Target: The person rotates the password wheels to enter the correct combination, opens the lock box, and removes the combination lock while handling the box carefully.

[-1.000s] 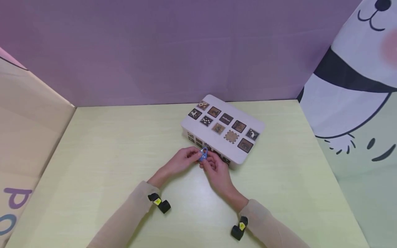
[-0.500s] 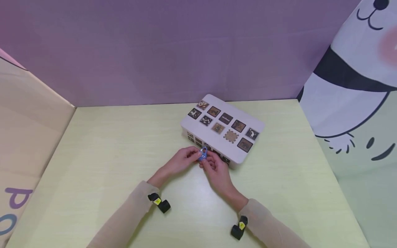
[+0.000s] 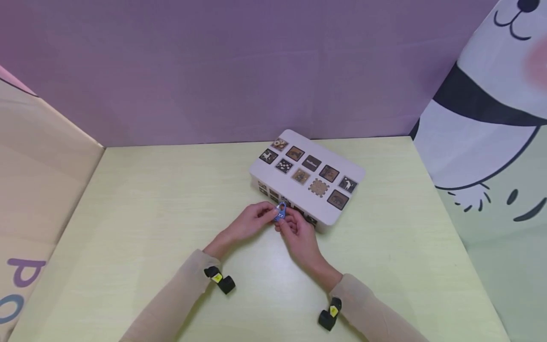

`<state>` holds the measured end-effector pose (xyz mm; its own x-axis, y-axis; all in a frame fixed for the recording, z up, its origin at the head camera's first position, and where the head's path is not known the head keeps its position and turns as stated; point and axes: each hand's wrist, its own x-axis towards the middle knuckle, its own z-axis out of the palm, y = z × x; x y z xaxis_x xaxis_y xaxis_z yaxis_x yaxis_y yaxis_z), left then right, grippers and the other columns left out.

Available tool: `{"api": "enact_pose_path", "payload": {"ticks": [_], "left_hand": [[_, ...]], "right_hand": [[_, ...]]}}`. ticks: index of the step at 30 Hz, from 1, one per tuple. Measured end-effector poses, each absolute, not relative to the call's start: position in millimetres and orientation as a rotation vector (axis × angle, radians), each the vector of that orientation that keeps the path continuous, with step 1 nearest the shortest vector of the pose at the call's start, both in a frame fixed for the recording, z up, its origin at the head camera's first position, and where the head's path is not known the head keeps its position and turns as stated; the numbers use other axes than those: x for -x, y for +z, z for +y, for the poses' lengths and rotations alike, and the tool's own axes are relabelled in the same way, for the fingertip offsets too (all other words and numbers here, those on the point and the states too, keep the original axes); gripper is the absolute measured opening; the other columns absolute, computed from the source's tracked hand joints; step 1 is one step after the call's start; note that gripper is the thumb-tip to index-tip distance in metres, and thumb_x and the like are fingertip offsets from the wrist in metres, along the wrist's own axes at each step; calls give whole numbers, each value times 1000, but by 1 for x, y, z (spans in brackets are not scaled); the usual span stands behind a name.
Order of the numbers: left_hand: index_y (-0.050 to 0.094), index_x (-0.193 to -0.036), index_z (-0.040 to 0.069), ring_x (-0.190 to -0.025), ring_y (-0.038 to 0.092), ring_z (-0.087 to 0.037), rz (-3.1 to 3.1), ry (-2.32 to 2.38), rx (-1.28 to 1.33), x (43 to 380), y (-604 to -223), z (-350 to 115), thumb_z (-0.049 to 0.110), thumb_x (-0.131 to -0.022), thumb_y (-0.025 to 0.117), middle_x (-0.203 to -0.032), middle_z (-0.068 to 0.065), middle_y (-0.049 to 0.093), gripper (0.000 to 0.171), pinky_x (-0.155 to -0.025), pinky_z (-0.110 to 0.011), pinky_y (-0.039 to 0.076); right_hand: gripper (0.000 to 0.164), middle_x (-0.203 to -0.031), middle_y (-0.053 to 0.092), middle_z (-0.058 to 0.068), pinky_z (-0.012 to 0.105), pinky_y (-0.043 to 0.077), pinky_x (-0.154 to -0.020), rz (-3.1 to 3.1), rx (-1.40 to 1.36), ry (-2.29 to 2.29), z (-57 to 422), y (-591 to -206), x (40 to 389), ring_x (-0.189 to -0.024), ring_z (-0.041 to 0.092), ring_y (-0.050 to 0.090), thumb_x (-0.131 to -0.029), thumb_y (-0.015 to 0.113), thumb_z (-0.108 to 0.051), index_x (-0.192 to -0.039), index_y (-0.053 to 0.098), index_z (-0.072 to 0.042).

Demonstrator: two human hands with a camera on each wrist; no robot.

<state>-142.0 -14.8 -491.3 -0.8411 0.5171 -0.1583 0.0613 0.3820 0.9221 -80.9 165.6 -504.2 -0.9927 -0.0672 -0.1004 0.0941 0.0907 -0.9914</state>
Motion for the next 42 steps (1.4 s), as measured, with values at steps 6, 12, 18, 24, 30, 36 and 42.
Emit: {"api": "enact_pose_path", "payload": {"ticks": [6, 12, 18, 24, 30, 36, 42], "left_hand": [[66, -131, 9, -115, 65, -18, 2133, 1511, -493, 145, -493, -21, 30, -110, 50, -124, -4, 71, 34, -106, -38, 51], [65, -132, 7, -110, 66, -16, 2107, 1532, -478, 146, -494, -21, 28, -110, 50, -121, -5, 71, 34, -102, -35, 53], [67, -129, 8, -105, 66, -16, 2100, 1540, -464, 145, -495, -20, 29, -108, 55, -117, -4, 72, 32, -98, -34, 54], [68, -126, 10, -101, 66, -15, 2134, 1525, -455, 145, -495, -18, 30, -106, 58, -111, -1, 72, 30, -95, -33, 55], [68, -123, 11, -98, 64, -15, 2154, 1507, -455, 143, -493, -17, 32, -106, 57, -107, 0, 70, 29, -93, -34, 55], [68, -119, 12, -95, 63, -15, 2197, 1475, -462, 141, -490, -16, 31, -107, 56, -103, 1, 68, 26, -92, -34, 54], [67, -121, 11, -99, 64, -15, 2207, 1459, -473, 142, -491, -16, 31, -108, 55, -107, -1, 69, 27, -94, -35, 54]], "right_hand": [[37, -112, 68, 22, 28, 60, -88, 2227, -37, -2044, 165, -504, 81, -93, 16, 71, -103, 59, -4, -139, 54, 1], [38, -112, 68, 22, 28, 60, -88, 2215, -37, -2053, 166, -504, 81, -94, 17, 70, -103, 58, -3, -140, 54, 1], [37, -112, 68, 21, 28, 60, -88, 2209, -49, -2057, 165, -504, 80, -94, 17, 71, -103, 58, -3, -140, 53, 1], [37, -112, 68, 22, 28, 60, -88, 2214, -50, -2053, 165, -505, 80, -94, 18, 71, -103, 58, -3, -140, 53, 1], [36, -110, 69, 20, 28, 60, -87, 2231, -31, -2047, 165, -506, 82, -93, 18, 71, -103, 59, -4, -138, 55, 1], [36, -111, 69, 22, 27, 60, -87, 2234, -13, -2052, 166, -505, 82, -94, 18, 71, -104, 59, -5, -139, 55, 2], [36, -110, 69, 22, 27, 60, -86, 2242, -10, -2047, 166, -506, 82, -94, 18, 71, -103, 59, -4, -138, 55, 2]]}}
